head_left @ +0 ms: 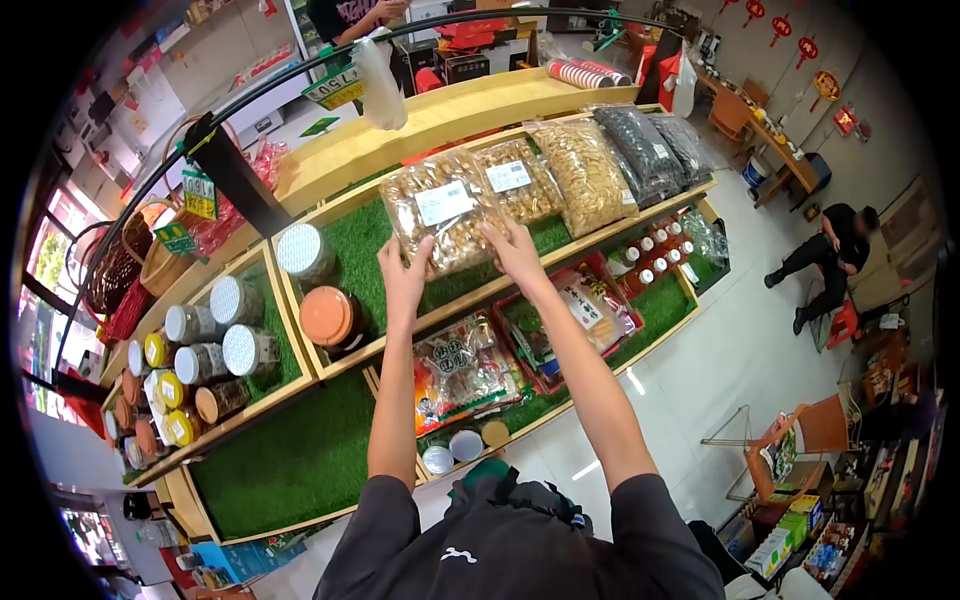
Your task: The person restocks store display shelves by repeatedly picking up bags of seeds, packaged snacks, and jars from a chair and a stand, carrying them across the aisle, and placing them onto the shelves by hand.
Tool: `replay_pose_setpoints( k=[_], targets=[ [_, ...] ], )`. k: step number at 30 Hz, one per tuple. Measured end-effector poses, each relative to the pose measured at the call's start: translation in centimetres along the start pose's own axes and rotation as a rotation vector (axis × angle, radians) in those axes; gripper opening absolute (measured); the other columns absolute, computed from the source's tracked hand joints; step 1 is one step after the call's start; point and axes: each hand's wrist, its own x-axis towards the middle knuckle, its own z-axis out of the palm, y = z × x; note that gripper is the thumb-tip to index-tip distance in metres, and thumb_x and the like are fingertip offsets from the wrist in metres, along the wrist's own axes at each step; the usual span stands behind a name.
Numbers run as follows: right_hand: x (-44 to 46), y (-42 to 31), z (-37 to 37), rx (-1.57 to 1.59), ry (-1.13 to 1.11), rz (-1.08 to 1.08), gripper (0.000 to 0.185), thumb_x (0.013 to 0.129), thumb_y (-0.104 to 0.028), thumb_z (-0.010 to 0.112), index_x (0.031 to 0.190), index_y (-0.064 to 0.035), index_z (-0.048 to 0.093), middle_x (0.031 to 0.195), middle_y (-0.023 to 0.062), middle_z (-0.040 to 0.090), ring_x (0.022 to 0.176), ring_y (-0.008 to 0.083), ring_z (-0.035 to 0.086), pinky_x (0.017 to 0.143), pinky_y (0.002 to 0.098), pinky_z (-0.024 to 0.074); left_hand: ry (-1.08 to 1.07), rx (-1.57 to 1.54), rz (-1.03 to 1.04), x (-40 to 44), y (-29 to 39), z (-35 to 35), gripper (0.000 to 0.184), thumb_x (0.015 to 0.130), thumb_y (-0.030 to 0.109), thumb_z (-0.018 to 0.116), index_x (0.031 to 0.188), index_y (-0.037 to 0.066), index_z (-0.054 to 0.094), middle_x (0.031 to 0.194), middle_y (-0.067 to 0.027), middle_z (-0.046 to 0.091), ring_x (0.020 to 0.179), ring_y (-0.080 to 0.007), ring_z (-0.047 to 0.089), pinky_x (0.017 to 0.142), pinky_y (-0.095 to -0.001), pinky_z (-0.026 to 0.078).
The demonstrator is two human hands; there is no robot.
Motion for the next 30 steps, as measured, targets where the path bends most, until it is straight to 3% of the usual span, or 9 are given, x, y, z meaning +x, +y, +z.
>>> replay_pose_setpoints(
  k=[6, 9, 12, 15, 21, 22, 24, 27, 30],
  targets=[
    [6.2, 2.2, 1.6, -0.178, 0.130, 0.013, 0.054, 0.088, -0.039, 0.063, 0.130, -0.0069, 0.054, 0.108, 0.0197, 0.052, 0.069, 0.0216, 0.061, 0.060, 0.0309, 0.0506, 0.098, 0.186, -0.092, 5.0, -1.7, 1.4, 0.075, 0.085, 0.046, 0.064, 0.137, -0.002, 0.040, 0.138, -0.0176, 0.036, 0.119, -0.0288, 0.044, 0.099, -0.0367, 0.037],
    [7.3, 4.6, 1.6, -0.279, 0.141, -0.081, 0.059, 0.088, -0.044, 0.060, 0.131, -0.0041, 0.051, 0.119, 0.0246, 0.054, 0.095, 0.0345, 0.061, 0.087, 0.0388, 0.0477, -0.032, -0.333, -0.051, 5.3, -1.8, 2.2, 0.061, 0.091, 0.031, 0.060, 0.138, 0.001, 0.039, 0.119, -0.0119, 0.057, 0.106, -0.0168, 0.054, 0.092, -0.0291, 0.041],
    [7.4, 4.6, 1.9, -0.429, 0.216, -0.218, 0.057, 0.089, -0.041, 0.060, 0.134, -0.0091, 0.049, 0.091, 0.0123, 0.060, 0.056, 0.0118, 0.058, 0.047, 0.0252, 0.0474, -0.020, -0.375, -0.063, 5.2, -1.3, 2.3, 0.063, 0.090, 0.031, 0.061, 0.139, 0.001, 0.037, 0.122, -0.0128, 0.056, 0.105, -0.0168, 0.054, 0.091, -0.0287, 0.041],
    [6.7, 3.7, 1.9, -0.286, 0.159, -0.054, 0.065, 0.087, -0.046, 0.059, 0.129, 0.0023, 0.050, 0.122, 0.0279, 0.056, 0.114, 0.0407, 0.053, 0.099, 0.0422, 0.0391, -0.049, -0.358, -0.096, 5.1, -1.4, 2.0, 0.064, 0.090, 0.031, 0.062, 0.140, 0.001, 0.036, 0.121, -0.0117, 0.056, 0.103, -0.0156, 0.054, 0.089, -0.0279, 0.042],
    [6.0, 3.9, 1.4, -0.284, 0.132, -0.018, 0.065, 0.086, -0.047, 0.060, 0.128, 0.0021, 0.051, 0.115, 0.0282, 0.059, 0.111, 0.0413, 0.054, 0.096, 0.0427, 0.0412, -0.036, -0.346, -0.136, 4.0, -0.8, 1.7, 0.071, 0.088, 0.031, 0.064, 0.142, -0.001, 0.032, 0.121, -0.0107, 0.056, 0.102, -0.0152, 0.054, 0.088, -0.0286, 0.043],
    [5.9, 4.4, 1.3, -0.349, 0.138, -0.068, 0.065, 0.087, -0.045, 0.060, 0.132, 0.0003, 0.048, 0.086, 0.0167, 0.057, 0.078, 0.0267, 0.054, 0.069, 0.0350, 0.0422, -0.034, -0.344, -0.135, 3.8, -0.8, 1.6, 0.071, 0.088, 0.031, 0.064, 0.142, -0.001, 0.032, 0.121, -0.0107, 0.056, 0.102, -0.0152, 0.054, 0.088, -0.0286, 0.043],
    [5.5, 4.2, 1.1, -0.410, 0.135, -0.119, 0.065, 0.088, -0.042, 0.061, 0.136, -0.0015, 0.045, 0.058, 0.0051, 0.055, 0.044, 0.0120, 0.053, 0.042, 0.0272, 0.0432, -0.049, -0.342, -0.176, 3.5, -1.1, 1.5, 0.076, 0.087, 0.032, 0.066, 0.144, -0.002, 0.028, 0.124, -0.0129, 0.055, 0.105, -0.0173, 0.055, 0.089, -0.0297, 0.043],
    [4.1, 3.4, 0.9, -0.415, 0.131, -0.127, 0.065, 0.088, -0.044, 0.059, 0.131, 0.0028, 0.046, 0.090, 0.0221, 0.065, 0.071, 0.0265, 0.064, 0.074, 0.0369, 0.0498, -0.006, -0.252, -0.208, 3.0, -1.9, 1.3, 0.079, 0.086, 0.035, 0.066, 0.144, -0.002, 0.027, 0.132, -0.0153, 0.049, 0.115, -0.0203, 0.051, 0.095, -0.0330, 0.040],
    [3.4, 3.3, 0.9, -0.419, 0.154, -0.175, 0.063, 0.089, -0.044, 0.057, 0.129, 0.0037, 0.047, 0.111, 0.0266, 0.061, 0.097, 0.0356, 0.061, 0.090, 0.0397, 0.0440, -0.037, -0.258, -0.214, 2.0, -1.6, 1.2, 0.079, 0.086, 0.037, 0.064, 0.144, 0.000, 0.027, 0.136, -0.0165, 0.044, 0.123, -0.0216, 0.045, 0.101, -0.0340, 0.035]
  ],
)
